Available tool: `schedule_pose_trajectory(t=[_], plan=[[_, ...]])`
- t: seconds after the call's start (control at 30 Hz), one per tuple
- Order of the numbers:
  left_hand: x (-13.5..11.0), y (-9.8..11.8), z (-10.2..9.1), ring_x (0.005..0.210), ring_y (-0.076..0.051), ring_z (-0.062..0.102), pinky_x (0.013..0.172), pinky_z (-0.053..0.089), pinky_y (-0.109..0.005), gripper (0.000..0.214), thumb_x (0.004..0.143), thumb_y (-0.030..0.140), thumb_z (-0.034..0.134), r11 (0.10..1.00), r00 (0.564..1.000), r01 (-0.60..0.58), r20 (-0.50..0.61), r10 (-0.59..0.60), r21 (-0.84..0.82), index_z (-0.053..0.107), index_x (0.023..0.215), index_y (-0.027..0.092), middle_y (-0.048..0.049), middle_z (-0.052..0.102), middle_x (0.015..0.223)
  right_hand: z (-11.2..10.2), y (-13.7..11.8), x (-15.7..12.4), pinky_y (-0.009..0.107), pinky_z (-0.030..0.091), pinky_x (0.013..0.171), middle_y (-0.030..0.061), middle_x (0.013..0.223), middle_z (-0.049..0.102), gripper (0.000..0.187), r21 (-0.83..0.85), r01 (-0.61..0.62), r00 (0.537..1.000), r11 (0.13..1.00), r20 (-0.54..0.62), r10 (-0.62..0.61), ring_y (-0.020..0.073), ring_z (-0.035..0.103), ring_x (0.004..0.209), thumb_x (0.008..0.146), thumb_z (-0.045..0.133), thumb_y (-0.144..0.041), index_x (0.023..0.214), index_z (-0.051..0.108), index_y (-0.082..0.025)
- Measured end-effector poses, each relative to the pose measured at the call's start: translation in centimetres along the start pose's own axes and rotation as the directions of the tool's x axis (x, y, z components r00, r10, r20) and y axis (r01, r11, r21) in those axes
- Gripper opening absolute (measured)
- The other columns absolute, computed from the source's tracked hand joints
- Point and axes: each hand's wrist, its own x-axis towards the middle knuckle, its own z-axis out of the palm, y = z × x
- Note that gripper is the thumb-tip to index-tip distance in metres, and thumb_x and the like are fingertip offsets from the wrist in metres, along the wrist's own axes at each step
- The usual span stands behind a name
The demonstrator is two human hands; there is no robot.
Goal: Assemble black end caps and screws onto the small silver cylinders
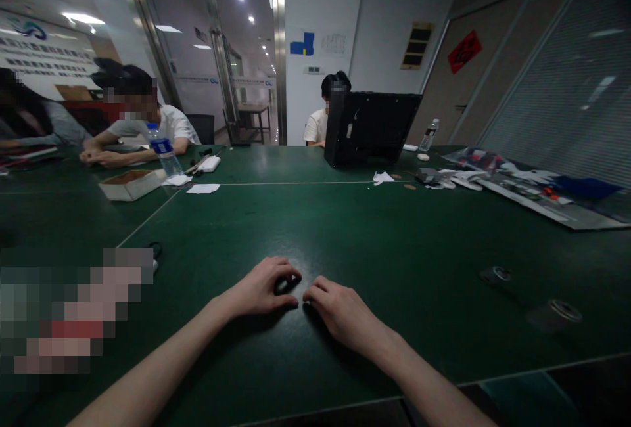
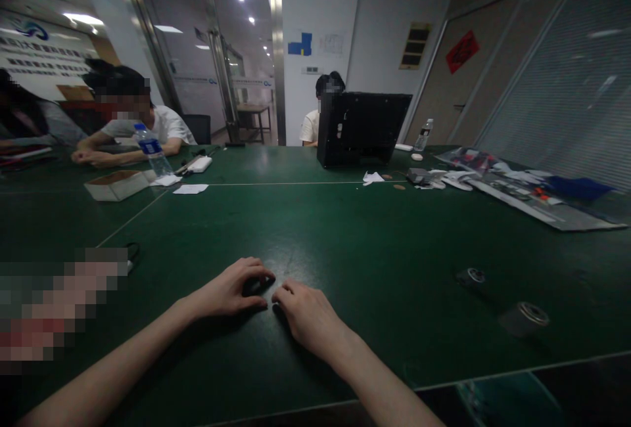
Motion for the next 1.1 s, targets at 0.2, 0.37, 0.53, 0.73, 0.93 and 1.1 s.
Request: schedule_pose_trajectory(t=[0.2, 0.37, 0.53, 0.73, 0.93, 1.1], plan=[[0.0, -0.1, 0.1, 0.099, -0.025, 0.052, 0.088, 0.041, -0.037, 0.042, 0.079, 0.049, 0.063, 1.000, 1.000, -0.007, -0.014, 0.007, 0.011, 0.061, 0.112, 0.023, -0.0066, 0.057, 0.106, -0.2, 0.0, 0.1, 0.029, 0.047, 0.078, 0.0079, 0.107, 0.062, 0.026, 0.191, -0.038, 0.996, 0.981, -0.076, 0.054, 0.0179, 0.060, 0.092, 0.090, 0.041, -0.015, 0.111, 0.057, -0.018], [0.0, -0.2, 0.2, 0.098, -0.024, 0.052, 0.086, 0.042, -0.036, 0.041, 0.078, 0.048, 0.064, 1.000, 1.000, -0.003, -0.017, 0.003, 0.013, 0.061, 0.111, 0.023, -0.0058, 0.057, 0.105, -0.3, 0.2, 0.2, 0.027, 0.046, 0.077, 0.0052, 0.093, 0.067, 0.018, 0.416, -0.007, 0.979, 0.909, -0.182, 0.091, 0.0154, 0.061, 0.084, 0.089, 0.047, -0.019, 0.098, 0.062, -0.018], [0.0, -0.2, 0.2, 0.099, -0.024, 0.052, 0.088, 0.041, -0.036, 0.042, 0.078, 0.047, 0.065, 1.000, 1.000, -0.005, -0.020, 0.005, 0.010, 0.060, 0.112, 0.023, -0.0060, 0.057, 0.106, -0.4, 0.3, 0.1, 0.022, 0.043, 0.060, 0.0014, 0.080, 0.066, 0.021, 0.602, -0.082, 0.976, 0.794, -0.112, 0.186, 0.0106, 0.056, 0.063, 0.090, 0.046, -0.027, 0.095, 0.065, -0.019], [0.0, -0.1, 0.1, 0.099, -0.024, 0.052, 0.086, 0.042, -0.035, 0.042, 0.078, 0.049, 0.064, 1.000, 1.000, -0.001, -0.015, 0.001, -0.002, 0.061, 0.111, 0.023, -0.0062, 0.057, 0.106, -0.6, 0.5, 0.1, 0.018, 0.038, 0.044, 0.0026, 0.081, 0.062, 0.026, 0.808, -0.127, 0.977, 0.576, 0.001, 0.214, 0.0077, 0.048, 0.054, 0.088, 0.048, -0.038, 0.095, 0.061, -0.016], [-0.1, 0.0, 0.0, 0.101, -0.025, 0.052, 0.088, 0.042, -0.036, 0.043, 0.078, 0.049, 0.064, 1.000, 1.000, 0.006, -0.005, -0.006, -0.004, 0.060, 0.113, 0.024, -0.0059, 0.056, 0.108, -0.9, 0.3, -0.2, 0.018, 0.039, 0.044, 0.0010, 0.076, 0.059, 0.027, 0.830, -0.126, 0.972, 0.543, -0.007, 0.235, 0.0069, 0.046, 0.053, 0.083, 0.055, -0.040, 0.094, 0.059, -0.016], [-0.2, 0.1, -0.3, 0.105, -0.026, 0.051, 0.088, 0.043, -0.037, 0.046, 0.078, 0.051, 0.063, 0.999, 0.998, 0.050, 0.024, -0.050, -0.022, 0.058, 0.116, 0.026, -0.0058, 0.055, 0.113, -2.0, 1.6, -3.4, 0.022, 0.045, 0.049, 0.0022, 0.079, 0.060, 0.028, 0.740, -0.175, 0.917, 0.650, -0.118, 0.381, 0.0111, 0.052, 0.059, 0.082, 0.055, -0.038, 0.102, 0.060, -0.018]])
